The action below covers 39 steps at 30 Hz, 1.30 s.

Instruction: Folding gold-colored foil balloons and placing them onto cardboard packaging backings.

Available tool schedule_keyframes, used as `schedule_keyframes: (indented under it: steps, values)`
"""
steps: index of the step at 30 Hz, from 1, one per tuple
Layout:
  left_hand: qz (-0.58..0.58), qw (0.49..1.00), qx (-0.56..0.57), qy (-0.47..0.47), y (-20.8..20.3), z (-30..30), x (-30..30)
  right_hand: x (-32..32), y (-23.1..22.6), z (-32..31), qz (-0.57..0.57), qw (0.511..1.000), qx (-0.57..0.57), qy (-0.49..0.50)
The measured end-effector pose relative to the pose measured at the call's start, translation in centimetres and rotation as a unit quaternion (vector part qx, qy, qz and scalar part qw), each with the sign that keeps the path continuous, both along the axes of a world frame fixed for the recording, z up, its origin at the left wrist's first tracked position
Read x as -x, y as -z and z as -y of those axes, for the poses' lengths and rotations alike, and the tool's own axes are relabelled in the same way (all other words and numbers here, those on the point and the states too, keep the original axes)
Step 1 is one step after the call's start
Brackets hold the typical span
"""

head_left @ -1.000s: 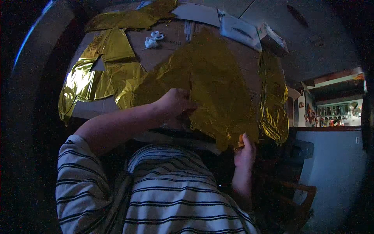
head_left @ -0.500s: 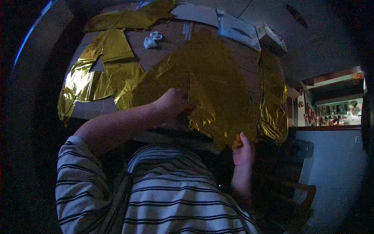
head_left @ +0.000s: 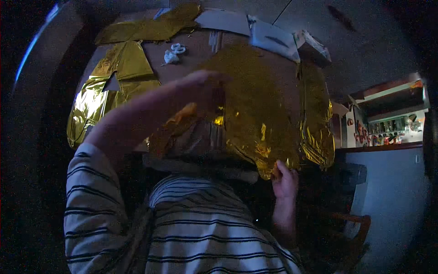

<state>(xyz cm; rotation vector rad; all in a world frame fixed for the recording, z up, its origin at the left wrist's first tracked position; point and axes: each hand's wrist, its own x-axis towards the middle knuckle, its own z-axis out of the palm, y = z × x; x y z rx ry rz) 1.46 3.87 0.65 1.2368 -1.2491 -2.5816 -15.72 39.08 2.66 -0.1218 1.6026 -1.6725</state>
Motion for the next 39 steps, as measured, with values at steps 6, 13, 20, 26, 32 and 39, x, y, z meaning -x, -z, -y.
schedule_keyframes:
  steps: [6, 13, 20, 26, 32, 39]
  values:
    - [0.18, 0.68, 0.61, 0.365, -2.7, 6.9, 3.7, 0.2, -0.6, -0.5, -0.083, 0.996, 0.0, -0.04]
    - [0.034, 0.858, 0.509, 0.055, -0.8, 10.6, 6.9, -0.4, -0.3, 0.9, -0.15, 0.988, 0.014, -0.013]
    - [-0.066, 0.877, 0.465, 0.106, -2.6, 16.7, 8.0, 0.9, -0.3, 0.0, -0.226, 0.972, -0.049, -0.039]
    - [-0.145, 0.813, 0.563, -0.032, -2.7, 18.1, 9.1, -0.9, -0.6, 4.6, -0.22, 0.973, 0.003, 0.065]
    - [0.139, 0.721, 0.679, 0.009, 0.1, 16.0, 8.5, -1.1, -0.5, 7.2, -0.24, 0.97, 0.016, 0.019]
    - [0.194, 0.664, 0.721, 0.023, -4.2, 10.9, 5.8, -0.3, 0.5, 7.1, -0.277, 0.96, -0.028, -0.003]
